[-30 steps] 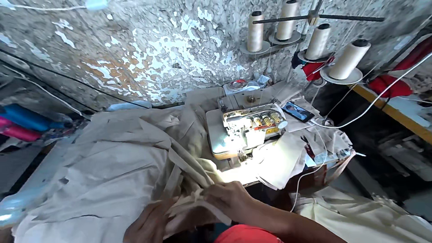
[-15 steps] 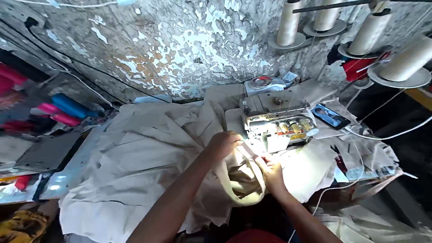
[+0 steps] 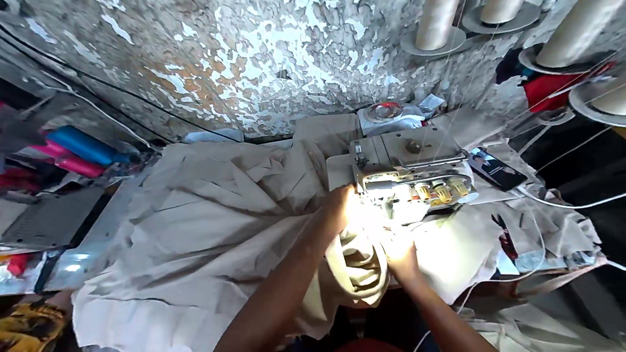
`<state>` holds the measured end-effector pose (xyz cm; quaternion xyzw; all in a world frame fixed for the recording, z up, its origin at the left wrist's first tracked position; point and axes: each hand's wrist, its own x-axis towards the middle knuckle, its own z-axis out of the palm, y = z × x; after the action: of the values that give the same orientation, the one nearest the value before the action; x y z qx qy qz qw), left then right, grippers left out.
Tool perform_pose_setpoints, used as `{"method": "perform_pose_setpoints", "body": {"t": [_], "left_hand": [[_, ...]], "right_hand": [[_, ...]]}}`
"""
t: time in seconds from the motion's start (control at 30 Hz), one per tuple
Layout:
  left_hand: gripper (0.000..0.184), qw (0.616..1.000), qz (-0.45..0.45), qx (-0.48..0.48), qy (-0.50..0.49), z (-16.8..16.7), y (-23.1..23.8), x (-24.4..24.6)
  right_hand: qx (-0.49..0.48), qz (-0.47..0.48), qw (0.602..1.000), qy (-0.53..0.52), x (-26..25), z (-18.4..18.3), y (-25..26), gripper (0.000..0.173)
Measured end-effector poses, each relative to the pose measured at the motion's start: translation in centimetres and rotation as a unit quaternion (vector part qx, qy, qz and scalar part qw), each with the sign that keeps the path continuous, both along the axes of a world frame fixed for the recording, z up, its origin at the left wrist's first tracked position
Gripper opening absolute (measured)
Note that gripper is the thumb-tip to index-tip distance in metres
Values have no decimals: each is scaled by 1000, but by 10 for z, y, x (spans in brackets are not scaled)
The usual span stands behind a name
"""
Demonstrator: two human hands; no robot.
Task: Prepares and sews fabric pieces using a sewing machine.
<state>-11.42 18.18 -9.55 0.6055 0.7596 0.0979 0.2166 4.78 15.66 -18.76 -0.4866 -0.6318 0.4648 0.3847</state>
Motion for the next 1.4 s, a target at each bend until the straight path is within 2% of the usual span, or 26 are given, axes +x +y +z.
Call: {"method": "perform_pose_setpoints", "body": {"t": [0.07,0.17,0.27,0.37,0.53,0.9,1.0,1.07,1.17,1.23,1.3,1.4], "left_hand": [[26,999,-4,43,23,-6,0,-1],[24,986,-35,147,65,-32,2,-8],[27,980,-47,163,99,-44,4,-10],[23,973,-54,198,105,-55,3,-14],[24,983,-59,143,99,-45,10,-18],[25,980,-67,149,116,-45,23,-23],[30,979,-73,153,115,-44,25,-27],[34,977,-74,162,114,-42,25,-27],[34,968,-89,204,117,-44,18,-32],[28,959,-109,238,113,-43,0,-38],[23,946,-146,266,116,-40,-33,-42],[23,936,-245,240,76,-42,-87,-47]], "right_hand": [[20,4,1000,-18,-3,-2,3,23],[20,2,999,-28,-3,-3,1,25],[36,-4,999,-17,-2,-4,-1,27],[20,-11,1000,-16,-2,-1,-3,26],[36,-9,999,19,-3,-9,-2,24],[52,-5,998,-34,-4,-10,5,24],[10,13,999,-44,-1,-8,2,34],[-34,27,997,-66,1,-4,2,41],[-48,45,990,-128,2,3,12,34],[-65,94,973,-198,9,14,20,36],[8,121,960,-252,22,23,16,35],[228,178,930,-229,40,31,-1,25]]}}
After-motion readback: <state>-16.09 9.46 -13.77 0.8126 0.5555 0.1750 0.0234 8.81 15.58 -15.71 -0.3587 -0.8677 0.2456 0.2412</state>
